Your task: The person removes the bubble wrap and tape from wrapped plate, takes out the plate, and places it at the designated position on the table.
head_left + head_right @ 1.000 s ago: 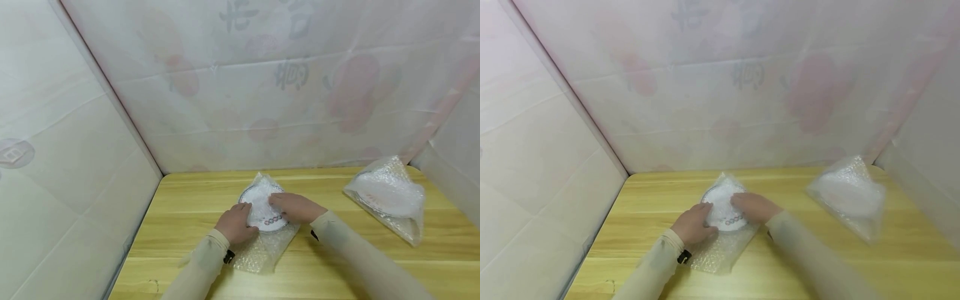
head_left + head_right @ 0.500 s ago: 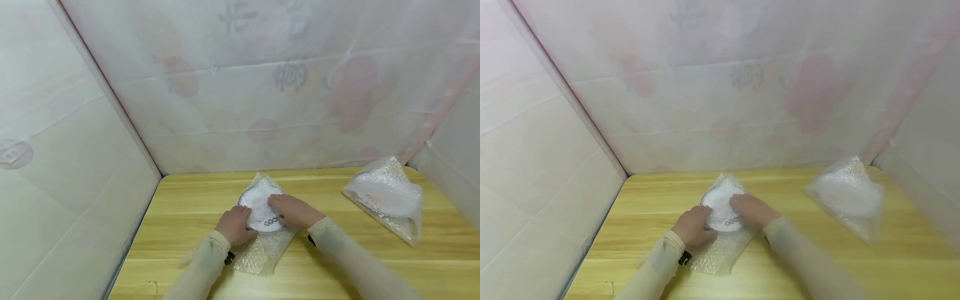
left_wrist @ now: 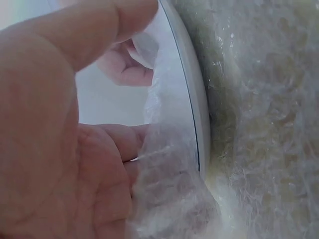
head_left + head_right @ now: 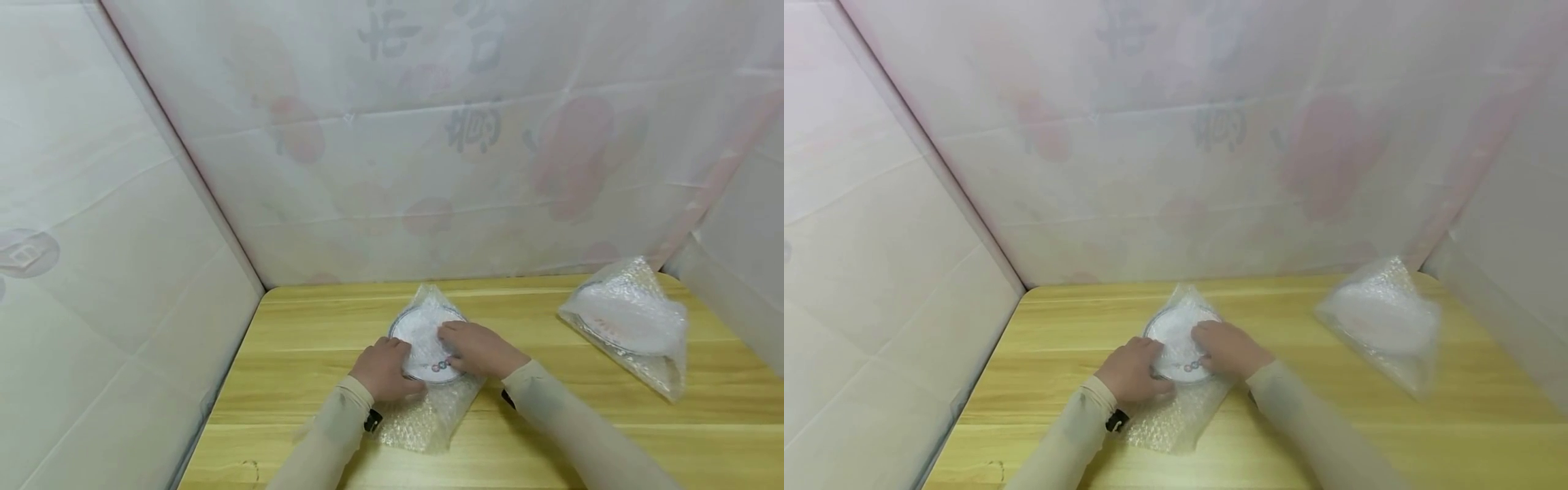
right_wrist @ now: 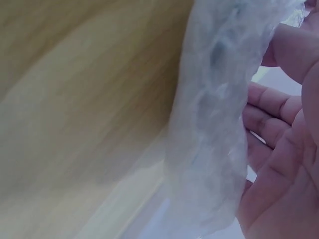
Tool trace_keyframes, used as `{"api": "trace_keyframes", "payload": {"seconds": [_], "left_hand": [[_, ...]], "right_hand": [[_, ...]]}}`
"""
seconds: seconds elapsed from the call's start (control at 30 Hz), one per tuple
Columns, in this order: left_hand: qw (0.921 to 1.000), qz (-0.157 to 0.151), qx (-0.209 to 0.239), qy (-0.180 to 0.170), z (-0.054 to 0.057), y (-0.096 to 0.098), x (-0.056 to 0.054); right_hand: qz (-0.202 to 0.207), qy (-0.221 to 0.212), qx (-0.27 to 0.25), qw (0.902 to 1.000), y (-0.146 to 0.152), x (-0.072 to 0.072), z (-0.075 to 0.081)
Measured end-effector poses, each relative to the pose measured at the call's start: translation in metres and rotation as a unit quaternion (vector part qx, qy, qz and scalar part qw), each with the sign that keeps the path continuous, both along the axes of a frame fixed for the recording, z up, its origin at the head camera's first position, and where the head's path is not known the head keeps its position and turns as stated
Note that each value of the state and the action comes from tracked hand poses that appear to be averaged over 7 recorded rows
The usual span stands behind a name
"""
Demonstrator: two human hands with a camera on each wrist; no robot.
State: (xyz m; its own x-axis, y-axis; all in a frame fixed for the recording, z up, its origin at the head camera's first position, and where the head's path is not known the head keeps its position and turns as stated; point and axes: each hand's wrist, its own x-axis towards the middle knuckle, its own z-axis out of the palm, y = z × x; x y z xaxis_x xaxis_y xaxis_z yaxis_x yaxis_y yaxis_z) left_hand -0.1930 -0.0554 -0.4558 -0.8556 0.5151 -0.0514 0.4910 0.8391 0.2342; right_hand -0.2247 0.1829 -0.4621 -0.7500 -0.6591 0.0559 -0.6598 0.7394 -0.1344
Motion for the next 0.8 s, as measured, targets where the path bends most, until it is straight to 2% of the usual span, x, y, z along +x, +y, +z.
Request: {"api": "trace_keyframes", "payload": {"seconds": [0.1, 0.27, 0.63, 0.8], "left_hand": [[0.9999, 0.002, 0.014, 0.002, 0.000, 0.000, -0.003], [0.9986, 0.023, 0.047, 0.011, -0.001, 0.000, -0.007], [0.9973, 0.044, 0.056, -0.015, -0.001, 0.000, -0.008], [0.9968, 0.049, 0.060, -0.019, -0.002, 0.000, -0.007]], "right_hand": [[0.004, 0.019, -0.008, 0.9998, -0.001, 0.001, 0.000], [0.009, 0.049, -0.013, 0.9987, -0.002, 0.004, -0.002], [0.029, 0.112, -0.028, 0.9929, -0.001, 0.007, -0.018], [0.038, 0.137, -0.024, 0.9896, 0.001, 0.011, -0.015]]}}
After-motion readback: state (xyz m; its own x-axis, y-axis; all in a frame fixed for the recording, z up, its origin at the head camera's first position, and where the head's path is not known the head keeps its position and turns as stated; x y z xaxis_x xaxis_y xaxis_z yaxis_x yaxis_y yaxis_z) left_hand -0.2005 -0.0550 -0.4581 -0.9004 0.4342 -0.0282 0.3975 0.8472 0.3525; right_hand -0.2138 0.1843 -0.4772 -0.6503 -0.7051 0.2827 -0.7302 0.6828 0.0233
